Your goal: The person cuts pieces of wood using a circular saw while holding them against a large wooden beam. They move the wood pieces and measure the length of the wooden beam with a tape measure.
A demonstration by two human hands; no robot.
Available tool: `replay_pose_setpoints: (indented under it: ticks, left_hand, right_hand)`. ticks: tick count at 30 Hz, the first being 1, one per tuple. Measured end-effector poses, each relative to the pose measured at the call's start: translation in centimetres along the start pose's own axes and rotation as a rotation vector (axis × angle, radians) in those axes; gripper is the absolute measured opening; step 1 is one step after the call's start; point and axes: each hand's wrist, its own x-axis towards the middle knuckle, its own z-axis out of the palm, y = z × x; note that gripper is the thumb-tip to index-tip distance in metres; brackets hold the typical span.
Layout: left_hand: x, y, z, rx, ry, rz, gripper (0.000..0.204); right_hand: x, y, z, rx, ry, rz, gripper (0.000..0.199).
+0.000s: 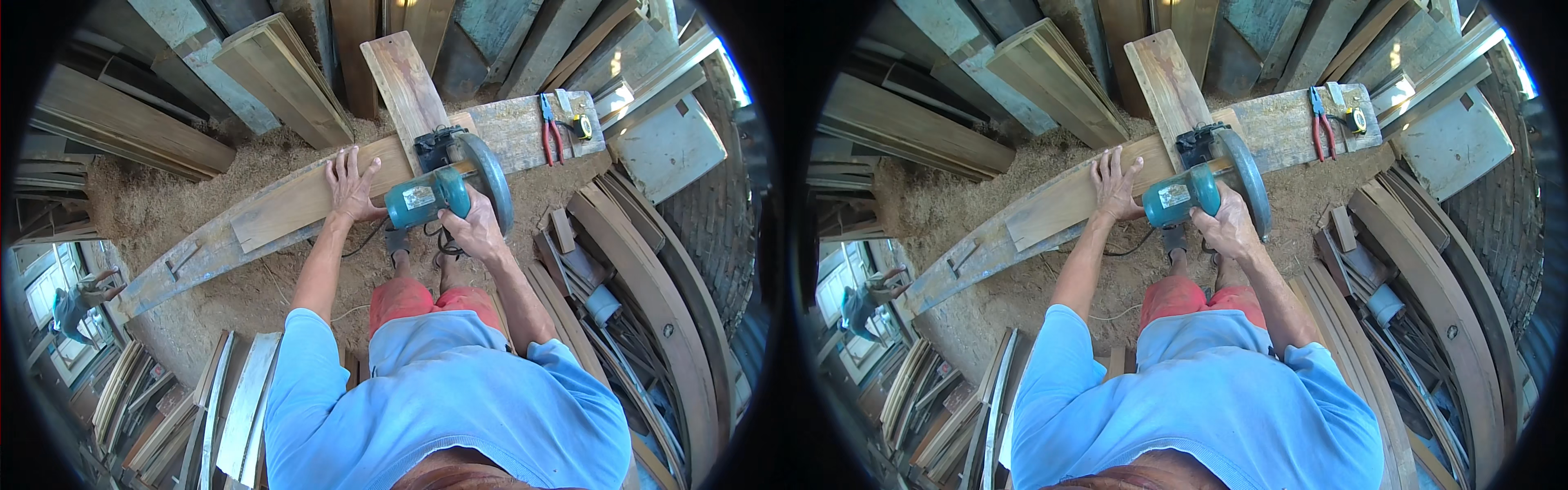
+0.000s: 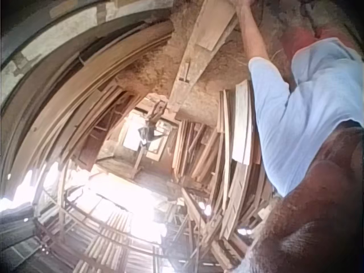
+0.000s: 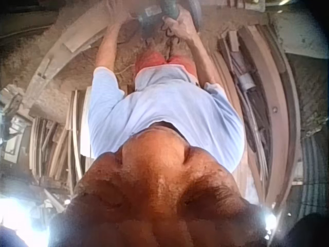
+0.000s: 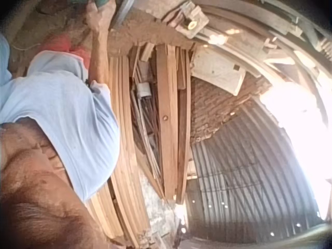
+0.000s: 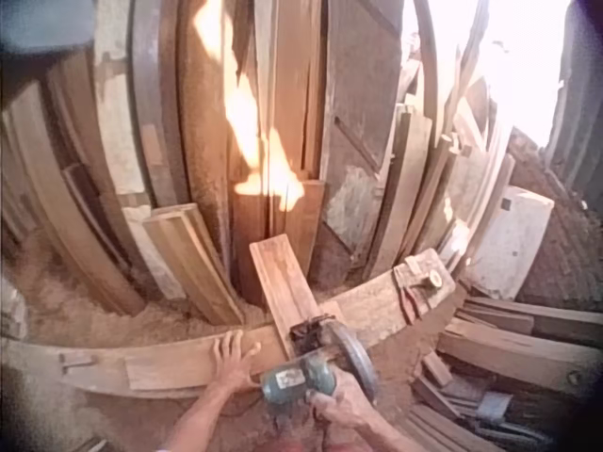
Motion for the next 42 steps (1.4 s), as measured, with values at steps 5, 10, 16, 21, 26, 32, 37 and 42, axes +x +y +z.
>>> replay_pose_setpoints:
  ticks: [5,10,16,21,26,32,37,42]
  left_hand:
    - [-0.1,0.0,0.1,-0.016,0.029,0.015,0.118]
    - [0.1,0.1,-0.1,-0.003,-0.004,-0.001,0.123]
    - [0.0,-0.1,0.3,0.007,0.000,0.001,0.122]
    - [0.2,-0.5,0.7,0.032,0.007,0.009,0.124]
    - [-0.1,-0.8,1.3,0.041,0.050,0.030,0.126]
    - [0.2,-0.5,1.0,0.078,0.022,0.036,0.127]
    - [0.2,-1.0,1.4,0.067,0.066,0.075,0.128]
    - [0.2,-1.0,1.6,0.065,0.078,0.082,0.129]
  right_hand:
    - [0.7,0.2,0.1,-0.010,0.012,-0.029,0.031]
    - [1.2,0.3,0.0,-0.046,-0.009,-0.005,0.035]
    - [-0.9,-0.3,-0.6,-0.098,0.089,-0.042,0.034]
    - [-5.4,-0.5,-3.9,-0.001,0.105,0.044,0.040]
    - [-8.9,1.5,-6.7,0.070,0.177,0.156,0.038]
    - [-9.7,3.6,-8.4,0.130,0.244,0.221,0.035]
    - [-8.9,4.3,-9.0,0.154,0.239,0.216,0.035]
    - [-7.9,4.7,-8.9,0.152,0.204,0.202,0.035]
